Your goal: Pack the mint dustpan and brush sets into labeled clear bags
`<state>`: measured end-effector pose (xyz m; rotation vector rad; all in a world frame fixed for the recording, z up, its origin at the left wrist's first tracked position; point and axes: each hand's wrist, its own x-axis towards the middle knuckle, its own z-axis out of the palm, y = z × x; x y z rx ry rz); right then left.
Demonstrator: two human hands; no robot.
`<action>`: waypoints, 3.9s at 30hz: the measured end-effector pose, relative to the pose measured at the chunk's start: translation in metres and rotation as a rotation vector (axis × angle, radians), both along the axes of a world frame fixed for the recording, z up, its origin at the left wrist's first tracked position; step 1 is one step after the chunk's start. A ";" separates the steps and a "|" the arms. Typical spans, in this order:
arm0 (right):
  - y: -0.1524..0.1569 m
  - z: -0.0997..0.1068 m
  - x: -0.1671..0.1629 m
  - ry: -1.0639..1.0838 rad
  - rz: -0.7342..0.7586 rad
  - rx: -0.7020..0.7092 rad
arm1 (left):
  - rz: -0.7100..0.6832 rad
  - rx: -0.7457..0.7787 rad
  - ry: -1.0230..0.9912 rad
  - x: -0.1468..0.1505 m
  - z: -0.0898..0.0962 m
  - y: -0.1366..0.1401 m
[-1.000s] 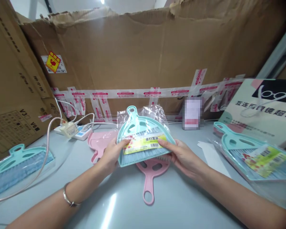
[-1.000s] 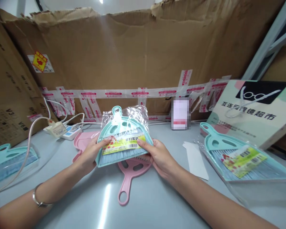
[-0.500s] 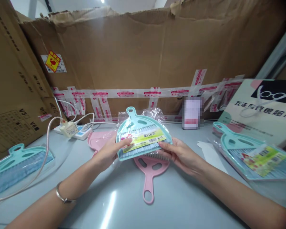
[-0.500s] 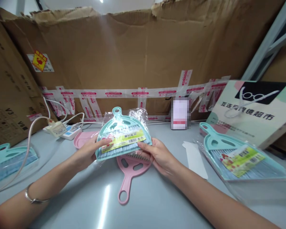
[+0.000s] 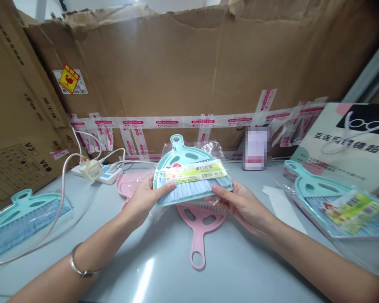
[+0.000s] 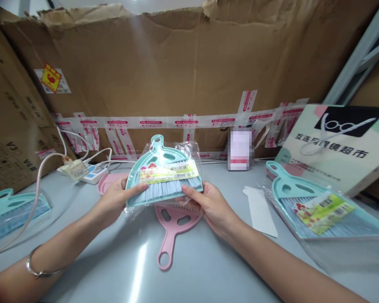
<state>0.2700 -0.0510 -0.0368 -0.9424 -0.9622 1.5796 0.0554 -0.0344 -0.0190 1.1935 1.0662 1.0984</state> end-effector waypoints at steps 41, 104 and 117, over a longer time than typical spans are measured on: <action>0.001 -0.009 -0.004 -0.009 -0.059 0.013 | 0.094 0.014 0.112 0.005 -0.005 0.001; 0.004 -0.023 -0.012 -0.122 -0.022 0.160 | 0.420 0.438 0.056 -0.001 -0.030 0.009; 0.000 -0.019 -0.013 -0.267 -0.123 0.204 | 0.117 0.437 0.131 0.004 -0.024 0.006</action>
